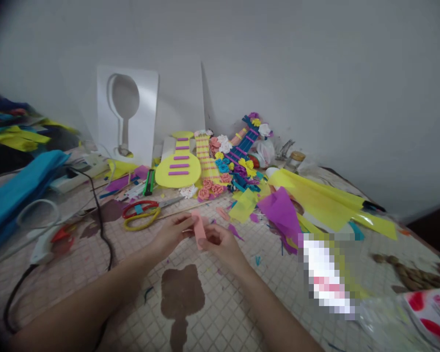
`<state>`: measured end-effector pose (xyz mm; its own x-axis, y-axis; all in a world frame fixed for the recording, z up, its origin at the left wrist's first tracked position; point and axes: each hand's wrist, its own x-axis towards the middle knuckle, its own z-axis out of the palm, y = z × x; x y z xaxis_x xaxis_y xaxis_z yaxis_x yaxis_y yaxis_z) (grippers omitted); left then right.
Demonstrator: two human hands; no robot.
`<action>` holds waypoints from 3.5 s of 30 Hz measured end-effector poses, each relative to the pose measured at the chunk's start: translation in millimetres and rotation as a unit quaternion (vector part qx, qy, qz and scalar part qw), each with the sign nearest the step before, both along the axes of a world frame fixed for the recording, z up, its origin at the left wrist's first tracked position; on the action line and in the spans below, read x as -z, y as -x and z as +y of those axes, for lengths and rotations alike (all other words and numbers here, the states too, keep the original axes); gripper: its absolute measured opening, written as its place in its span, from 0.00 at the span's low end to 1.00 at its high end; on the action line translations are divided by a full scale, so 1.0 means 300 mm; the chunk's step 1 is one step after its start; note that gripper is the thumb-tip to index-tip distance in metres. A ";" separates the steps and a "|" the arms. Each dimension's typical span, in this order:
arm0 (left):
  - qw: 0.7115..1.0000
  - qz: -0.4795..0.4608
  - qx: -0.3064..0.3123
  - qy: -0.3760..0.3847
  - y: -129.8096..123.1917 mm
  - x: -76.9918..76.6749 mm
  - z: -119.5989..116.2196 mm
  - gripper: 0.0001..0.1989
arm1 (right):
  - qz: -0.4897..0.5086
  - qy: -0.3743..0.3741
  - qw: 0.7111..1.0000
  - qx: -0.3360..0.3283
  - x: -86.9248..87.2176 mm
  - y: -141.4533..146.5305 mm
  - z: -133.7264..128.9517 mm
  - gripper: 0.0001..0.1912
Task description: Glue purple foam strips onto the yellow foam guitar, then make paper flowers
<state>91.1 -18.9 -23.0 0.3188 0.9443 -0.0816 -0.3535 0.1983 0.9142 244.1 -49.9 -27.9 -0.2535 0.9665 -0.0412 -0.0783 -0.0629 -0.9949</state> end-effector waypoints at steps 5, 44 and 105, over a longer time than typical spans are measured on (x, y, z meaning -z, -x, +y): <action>1.000 -0.007 -0.015 0.001 0.009 -0.008 -0.014 0.12 | -0.042 -0.017 0.999 0.009 -0.020 0.010 -0.021 0.13; 0.999 0.003 0.050 0.021 0.004 0.014 -0.033 0.11 | -0.150 -0.011 0.989 0.009 -0.012 0.002 -0.040 0.14; 0.970 0.215 0.062 -0.095 -0.011 -0.012 -0.095 0.11 | -0.309 -0.196 0.911 0.191 -0.036 0.008 -0.072 0.04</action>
<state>94.3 -47.2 -19.3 0.4055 0.9120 -0.0610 0.0845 0.0290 0.9960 241.6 -71.6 -17.1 0.0595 0.9506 0.3048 0.5618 0.2205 -0.7974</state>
